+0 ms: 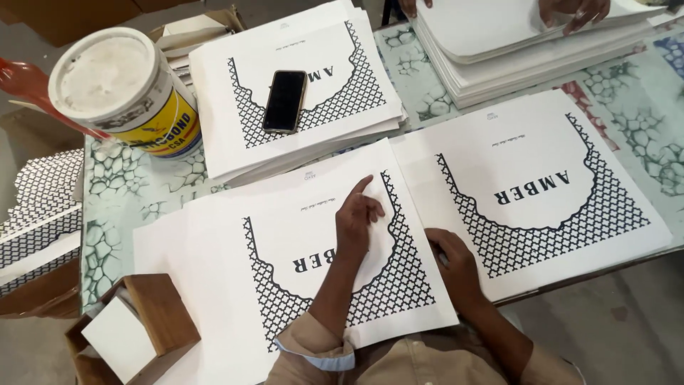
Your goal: Applying adhesive and manually sorting and stacking printed paper sheets.
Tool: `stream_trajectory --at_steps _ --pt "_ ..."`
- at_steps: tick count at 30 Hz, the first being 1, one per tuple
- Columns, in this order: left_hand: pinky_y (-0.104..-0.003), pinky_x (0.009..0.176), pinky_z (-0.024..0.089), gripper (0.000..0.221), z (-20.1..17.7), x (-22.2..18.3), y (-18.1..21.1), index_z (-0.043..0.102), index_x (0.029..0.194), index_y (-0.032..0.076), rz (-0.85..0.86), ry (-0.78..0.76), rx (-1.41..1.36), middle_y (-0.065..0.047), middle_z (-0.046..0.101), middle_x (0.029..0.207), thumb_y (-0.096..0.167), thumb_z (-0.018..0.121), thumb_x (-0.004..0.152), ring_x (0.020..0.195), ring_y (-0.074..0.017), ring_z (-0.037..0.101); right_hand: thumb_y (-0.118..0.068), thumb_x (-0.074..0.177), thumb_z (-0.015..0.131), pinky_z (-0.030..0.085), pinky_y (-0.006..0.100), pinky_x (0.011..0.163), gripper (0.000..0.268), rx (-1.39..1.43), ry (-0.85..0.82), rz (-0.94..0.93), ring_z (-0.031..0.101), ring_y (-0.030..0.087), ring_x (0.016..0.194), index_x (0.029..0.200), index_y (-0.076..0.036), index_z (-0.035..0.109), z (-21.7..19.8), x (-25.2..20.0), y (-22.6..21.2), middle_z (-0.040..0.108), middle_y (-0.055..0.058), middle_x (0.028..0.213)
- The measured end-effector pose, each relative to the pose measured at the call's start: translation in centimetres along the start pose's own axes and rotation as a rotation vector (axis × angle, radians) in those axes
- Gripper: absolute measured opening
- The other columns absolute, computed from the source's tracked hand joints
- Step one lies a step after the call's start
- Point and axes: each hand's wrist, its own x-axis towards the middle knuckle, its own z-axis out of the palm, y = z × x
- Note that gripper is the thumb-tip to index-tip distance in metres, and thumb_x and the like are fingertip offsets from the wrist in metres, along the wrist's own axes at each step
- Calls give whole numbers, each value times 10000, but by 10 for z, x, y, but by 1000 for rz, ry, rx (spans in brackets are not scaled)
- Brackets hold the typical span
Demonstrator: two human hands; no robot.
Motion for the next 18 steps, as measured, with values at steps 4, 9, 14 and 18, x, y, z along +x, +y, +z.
stream_trajectory --at_steps 4,9,14,18 --pt "-242 581 449 353 15 -3 25 654 1257 63 25 -16 369 -4 668 714 319 519 1055 610 -74 540 -57 940 646 559 349 869 296 -84 14 -145 694 265 1018 1235 -33 662 -1 2 -8 718 130 1137" --pt "-276 557 480 296 16 -3 29 728 957 51 125 -50 632 -17 680 677 327 633 1007 583 -93 611 12 929 606 509 412 952 466 -124 -21 -394 623 346 1145 1391 -42 587 -2 8 -18 639 180 1285" --pt "-304 521 428 336 7 -2 29 648 774 31 101 -177 689 -53 621 617 303 668 970 541 -129 548 95 842 517 515 392 858 608 -300 -165 -494 575 298 961 1393 -142 619 3 8 -11 635 134 1340" --pt "-300 551 420 337 -9 -2 1 623 793 39 15 -200 485 -47 597 643 253 562 1046 581 -119 522 53 940 537 504 392 885 474 -236 -109 -518 601 291 1008 1372 -127 613 1 7 -17 653 101 1297"
